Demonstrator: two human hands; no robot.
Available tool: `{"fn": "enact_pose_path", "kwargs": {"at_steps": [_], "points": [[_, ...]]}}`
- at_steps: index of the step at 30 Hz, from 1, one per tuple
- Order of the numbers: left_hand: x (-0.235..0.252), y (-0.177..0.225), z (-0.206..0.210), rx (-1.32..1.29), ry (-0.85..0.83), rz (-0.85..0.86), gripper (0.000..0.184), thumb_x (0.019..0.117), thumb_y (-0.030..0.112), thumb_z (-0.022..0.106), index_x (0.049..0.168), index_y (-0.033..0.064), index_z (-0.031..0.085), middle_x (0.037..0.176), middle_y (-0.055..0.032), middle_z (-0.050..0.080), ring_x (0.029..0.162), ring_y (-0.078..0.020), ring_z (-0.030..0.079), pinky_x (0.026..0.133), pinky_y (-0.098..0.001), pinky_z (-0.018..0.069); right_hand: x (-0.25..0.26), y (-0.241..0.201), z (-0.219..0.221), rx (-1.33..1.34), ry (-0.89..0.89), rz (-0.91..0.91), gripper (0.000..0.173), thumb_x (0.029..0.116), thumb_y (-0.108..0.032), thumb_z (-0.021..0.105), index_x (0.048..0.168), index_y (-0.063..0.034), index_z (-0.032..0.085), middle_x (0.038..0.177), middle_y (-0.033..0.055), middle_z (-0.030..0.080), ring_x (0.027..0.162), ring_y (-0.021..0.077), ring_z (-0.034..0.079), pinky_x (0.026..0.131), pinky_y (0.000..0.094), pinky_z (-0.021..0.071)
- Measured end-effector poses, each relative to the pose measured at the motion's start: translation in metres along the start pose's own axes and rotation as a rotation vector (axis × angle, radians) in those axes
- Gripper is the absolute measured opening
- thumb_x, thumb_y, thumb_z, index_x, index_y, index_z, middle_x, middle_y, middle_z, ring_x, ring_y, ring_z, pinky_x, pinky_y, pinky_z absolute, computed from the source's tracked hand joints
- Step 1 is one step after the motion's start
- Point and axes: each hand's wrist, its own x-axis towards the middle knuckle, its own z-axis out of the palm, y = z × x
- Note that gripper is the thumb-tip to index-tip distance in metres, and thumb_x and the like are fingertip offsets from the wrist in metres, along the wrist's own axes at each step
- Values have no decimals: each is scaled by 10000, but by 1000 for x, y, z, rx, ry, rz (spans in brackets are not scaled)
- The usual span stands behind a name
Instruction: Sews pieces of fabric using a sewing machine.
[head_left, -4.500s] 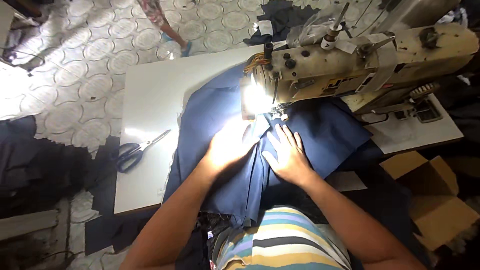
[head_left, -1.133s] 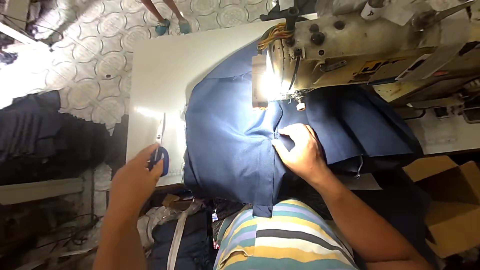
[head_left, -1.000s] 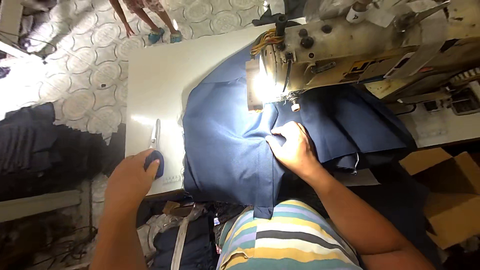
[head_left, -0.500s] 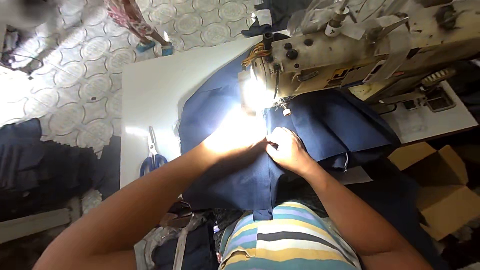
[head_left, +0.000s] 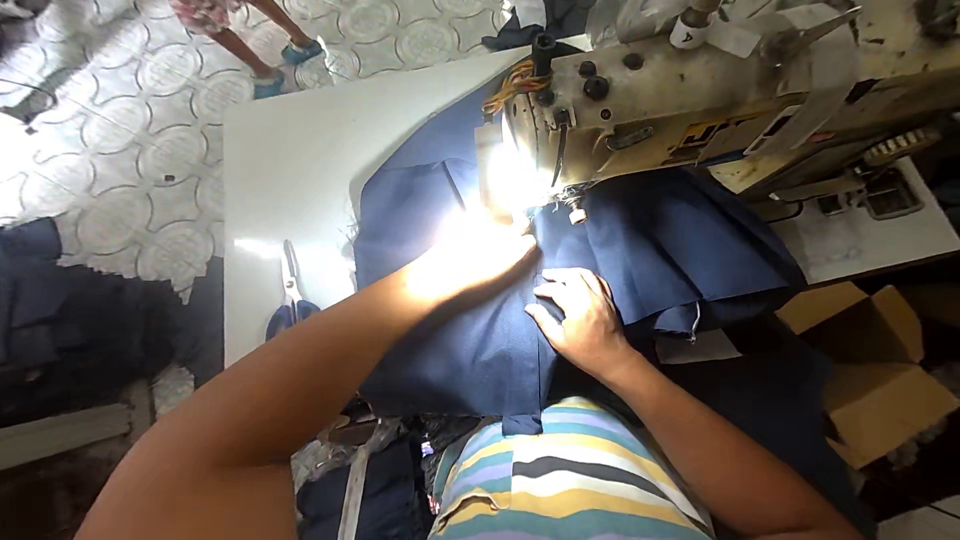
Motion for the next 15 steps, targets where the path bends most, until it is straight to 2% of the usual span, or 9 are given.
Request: {"fn": "enact_pose_path", "kwargs": {"at_steps": [2,6,10,13,15], "points": [[2,4,0,2,-6,-19,336,1085,256,422,1051,98,716,995,-125,700,924,-340,690,771,-531,541,0,16,-3,16,-24,-111,345,947,-476,649,1044,-180,798,1244,34,716,1219,215,626,1083,458,454],[3,15,-9,15,21,2,287,1075,170,418,1046,62,683,925,-140,679,875,-332,694,732,-497,553,11,39,-16,45,-101,-307,403,935,-519,648,1052,-165,799,1220,61,723,1211,233,631,1078,459,460],[3,17,-13,23,87,13,226,1066,166,463,996,62,652,829,-131,630,761,-327,664,649,-486,529,15,46,-21,26,-129,-387,452,932,-561,629,1059,-160,794,1221,80,718,1219,246,627,1090,452,459],[5,18,-11,43,67,-34,215,1061,208,488,1064,88,666,876,-135,638,825,-343,660,774,-541,519,8,41,-19,-36,-116,-382,449,975,-528,588,1096,-143,785,1303,108,688,1284,271,600,1127,467,439],[7,20,-10,41,62,-66,233,1056,213,491,1076,103,695,942,-140,662,870,-352,671,788,-557,522,1,34,-17,-85,-121,-365,435,1010,-480,555,1130,-117,761,1390,98,651,1357,272,559,1159,493,411]]}}
